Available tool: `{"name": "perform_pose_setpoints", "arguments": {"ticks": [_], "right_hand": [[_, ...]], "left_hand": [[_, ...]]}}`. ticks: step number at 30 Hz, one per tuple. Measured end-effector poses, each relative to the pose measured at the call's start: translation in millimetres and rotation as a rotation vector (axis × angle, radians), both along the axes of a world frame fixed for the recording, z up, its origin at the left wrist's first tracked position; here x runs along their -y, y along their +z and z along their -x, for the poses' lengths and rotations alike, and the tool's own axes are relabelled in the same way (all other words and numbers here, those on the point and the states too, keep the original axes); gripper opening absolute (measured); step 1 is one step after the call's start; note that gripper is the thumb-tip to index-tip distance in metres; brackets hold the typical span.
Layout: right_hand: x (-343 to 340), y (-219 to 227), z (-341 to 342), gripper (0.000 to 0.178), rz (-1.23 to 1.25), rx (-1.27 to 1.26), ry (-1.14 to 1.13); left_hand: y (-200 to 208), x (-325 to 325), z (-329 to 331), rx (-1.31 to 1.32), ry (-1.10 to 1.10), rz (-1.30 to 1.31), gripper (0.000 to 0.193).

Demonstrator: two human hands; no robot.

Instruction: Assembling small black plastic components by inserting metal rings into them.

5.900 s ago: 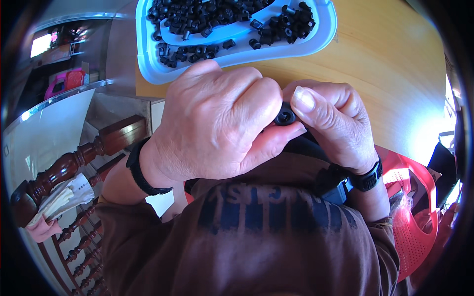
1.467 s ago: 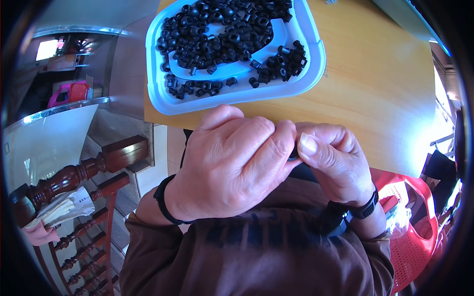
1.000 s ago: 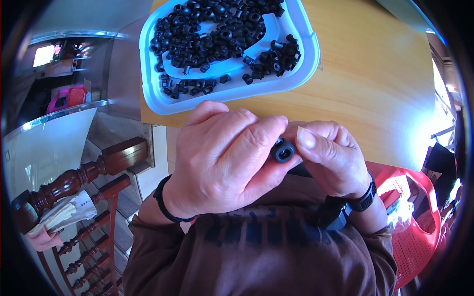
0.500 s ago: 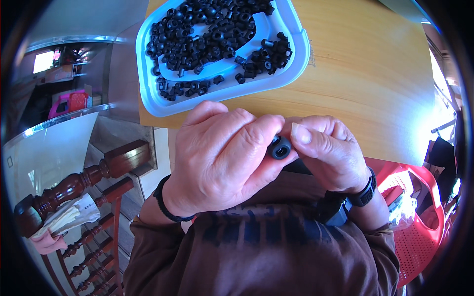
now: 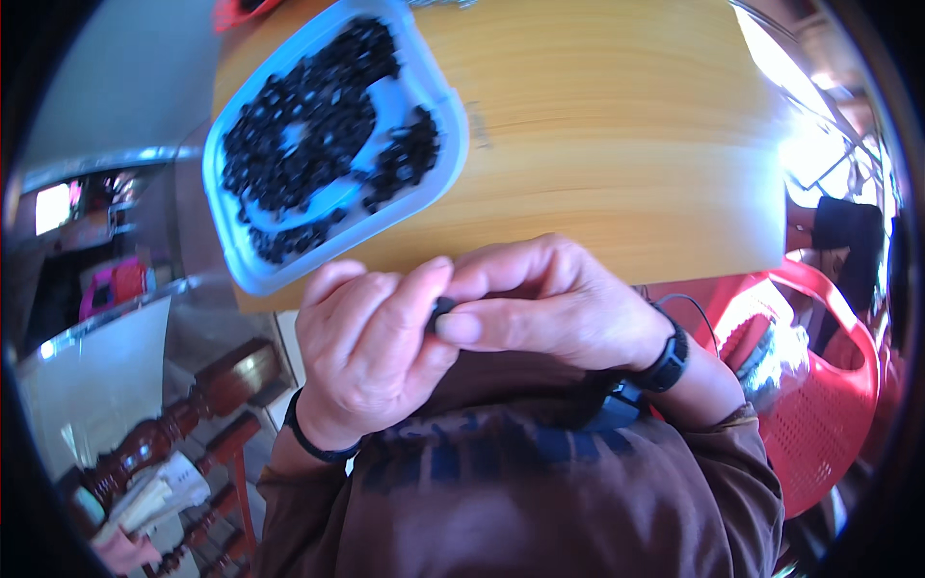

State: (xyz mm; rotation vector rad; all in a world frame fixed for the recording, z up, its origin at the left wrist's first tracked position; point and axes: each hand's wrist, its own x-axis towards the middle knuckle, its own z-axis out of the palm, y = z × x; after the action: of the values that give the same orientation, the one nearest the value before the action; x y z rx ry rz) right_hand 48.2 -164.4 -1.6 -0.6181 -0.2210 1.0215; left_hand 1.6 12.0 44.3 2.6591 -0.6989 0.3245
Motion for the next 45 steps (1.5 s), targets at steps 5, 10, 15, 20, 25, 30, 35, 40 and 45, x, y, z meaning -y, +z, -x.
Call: {"name": "perform_pose_setpoints", "arguments": {"ticks": [5, 10, 15, 20, 25, 30, 35, 40, 45], "right_hand": [[33.3, 2.8, 10.5, 0.015, 0.115, 0.082, -0.177], [91.3, -2.1, 10.0, 0.020, 0.033, 0.139, -1.026], [181.3, -7.0, -16.8, 0.025, -0.040, -0.043, -1.448], [295.7, -73.4, -17.2, 0.022, -0.107, -0.285, -1.524], [293.2, -110.8, -32.7, 0.015, 0.335, -0.576, -1.615], [231.8, -94.2, -31.4, 0.013, 0.308, -0.413, -1.367], [286.7, -113.3, -53.4, 0.011, 0.263, -0.210, -1.116], [414.5, -135.4, -32.3, 0.009, 0.205, -0.034, -0.870], [289.4, -43.1, -43.6, 0.016, 0.596, -0.053, -1.781]], "left_hand": [[-3.7, 24.1, -10.8, -0.114, -0.084, 0.109, 0.049], [-1.0, 39.3, -11.5, -0.212, -0.064, 0.088, 0.052], [-3.9, 41.0, -12.7, -0.104, -0.138, 0.013, 0.040], [2.0, 20.7, -9.0, -0.083, -0.030, -0.012, 0.034], [7.4, -10.5, -0.2, -0.064, 0.174, 0.030, 0.024], [9.4, -36.6, 2.6, -0.015, 0.273, 0.032, 0.021], [9.8, -52.2, -1.7, -0.001, 0.367, 0.037, 0.018], [8.5, -68.3, -2.2, -0.017, 0.481, 0.048, 0.013], [8.8, -76.5, -6.0, -0.078, 0.518, 0.112, 0.013]]}}
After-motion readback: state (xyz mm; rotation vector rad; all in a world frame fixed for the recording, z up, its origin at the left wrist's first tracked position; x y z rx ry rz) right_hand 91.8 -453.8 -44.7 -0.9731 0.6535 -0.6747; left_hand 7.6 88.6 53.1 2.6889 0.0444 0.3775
